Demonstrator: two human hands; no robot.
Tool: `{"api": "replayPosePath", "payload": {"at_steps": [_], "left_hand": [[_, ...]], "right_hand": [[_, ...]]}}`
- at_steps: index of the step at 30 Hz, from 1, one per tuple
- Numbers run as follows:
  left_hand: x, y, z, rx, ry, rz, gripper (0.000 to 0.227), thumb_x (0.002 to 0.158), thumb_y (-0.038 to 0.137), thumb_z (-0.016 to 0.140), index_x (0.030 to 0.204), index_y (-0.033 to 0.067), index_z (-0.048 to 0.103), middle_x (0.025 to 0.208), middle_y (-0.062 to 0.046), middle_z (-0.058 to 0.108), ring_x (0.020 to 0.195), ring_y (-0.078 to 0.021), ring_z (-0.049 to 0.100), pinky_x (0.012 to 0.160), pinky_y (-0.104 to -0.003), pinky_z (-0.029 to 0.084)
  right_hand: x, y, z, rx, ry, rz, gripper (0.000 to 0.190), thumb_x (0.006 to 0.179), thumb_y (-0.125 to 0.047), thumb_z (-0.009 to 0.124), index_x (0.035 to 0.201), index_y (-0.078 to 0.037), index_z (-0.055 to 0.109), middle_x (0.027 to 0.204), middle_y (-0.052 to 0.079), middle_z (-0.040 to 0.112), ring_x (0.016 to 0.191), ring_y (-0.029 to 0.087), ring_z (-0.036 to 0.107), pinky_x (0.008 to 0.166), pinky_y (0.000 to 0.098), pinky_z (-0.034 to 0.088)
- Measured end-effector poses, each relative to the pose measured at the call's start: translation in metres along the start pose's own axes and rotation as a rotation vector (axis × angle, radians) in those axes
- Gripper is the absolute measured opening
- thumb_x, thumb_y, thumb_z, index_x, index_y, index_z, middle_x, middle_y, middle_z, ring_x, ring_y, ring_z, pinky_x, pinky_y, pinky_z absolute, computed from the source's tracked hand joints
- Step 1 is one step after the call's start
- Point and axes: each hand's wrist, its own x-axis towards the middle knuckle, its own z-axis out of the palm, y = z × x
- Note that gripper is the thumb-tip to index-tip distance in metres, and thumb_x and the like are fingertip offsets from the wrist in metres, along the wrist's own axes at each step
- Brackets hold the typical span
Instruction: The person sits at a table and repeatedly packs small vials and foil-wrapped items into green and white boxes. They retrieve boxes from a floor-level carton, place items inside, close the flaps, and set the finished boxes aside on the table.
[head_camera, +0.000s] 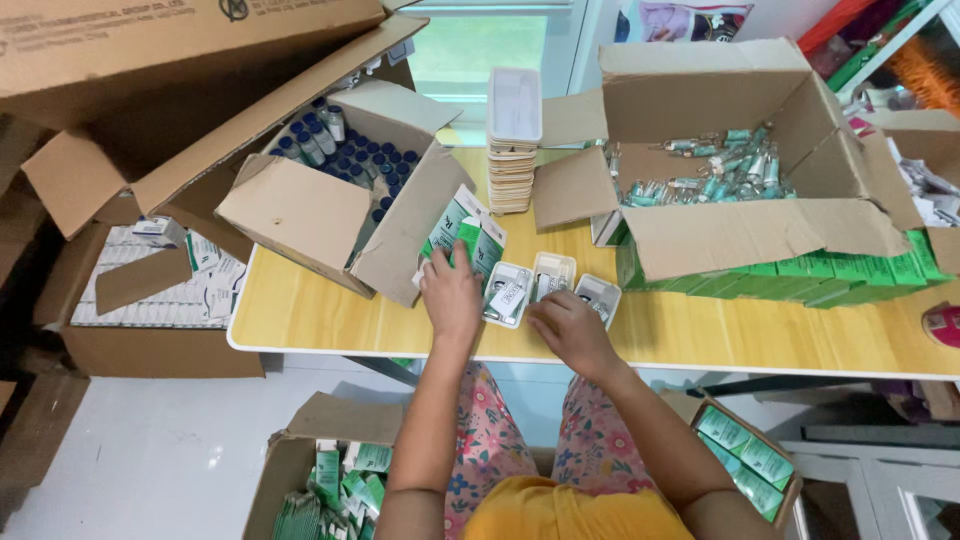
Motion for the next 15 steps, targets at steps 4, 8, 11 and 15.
{"api": "replayPosePath", "payload": {"at_steps": [4, 8, 11, 15], "left_hand": [[-0.010, -0.020, -0.012, -0.142, 0.016, -0.039, 0.065, 0.080, 0.020, 0.082, 0.138, 0.0069, 0.055, 0.118, -0.015, 0.064, 0.112, -0.0364, 0.060, 0.093, -0.049, 0.047], [-0.035, -0.062, -0.020, -0.468, 0.077, -0.062, 0.057, 0.093, 0.016, 0.078, 0.145, 0.0067, 0.054, 0.127, -0.013, 0.066, 0.116, -0.0314, 0.063, 0.100, -0.041, 0.050], [-0.045, -0.081, 0.003, -1.518, -0.131, -0.158, 0.056, 0.100, 0.007, 0.067, 0.151, -0.0005, 0.045, 0.143, -0.009, 0.060, 0.128, -0.0190, 0.057, 0.107, -0.033, 0.045], [-0.057, -0.085, 0.047, -1.865, -0.476, -0.244, 0.056, 0.103, 0.005, 0.059, 0.155, -0.0023, 0.040, 0.144, -0.009, 0.058, 0.125, -0.0156, 0.055, 0.104, -0.030, 0.044]], "right_hand": [[-0.002, 0.015, 0.004, 0.050, 0.022, -0.007, 0.014, 0.086, -0.012, 0.076, 0.100, -0.008, 0.075, 0.097, 0.010, 0.069, 0.091, 0.031, 0.067, 0.078, 0.0405, 0.054], [0.005, 0.018, 0.007, 0.116, 0.078, -0.012, 0.023, 0.089, -0.015, 0.075, 0.111, -0.009, 0.073, 0.109, 0.010, 0.069, 0.103, 0.030, 0.066, 0.086, 0.0386, 0.054], [0.028, 0.012, 0.009, 0.528, 0.077, 0.031, 0.041, 0.099, -0.017, 0.067, 0.137, -0.007, 0.057, 0.132, 0.012, 0.058, 0.124, 0.025, 0.058, 0.101, 0.0350, 0.051], [0.064, 0.000, 0.014, 1.293, -0.205, 0.079, 0.063, 0.107, -0.023, 0.058, 0.160, -0.008, 0.028, 0.157, 0.012, 0.044, 0.146, 0.018, 0.046, 0.120, 0.0308, 0.041]]}}
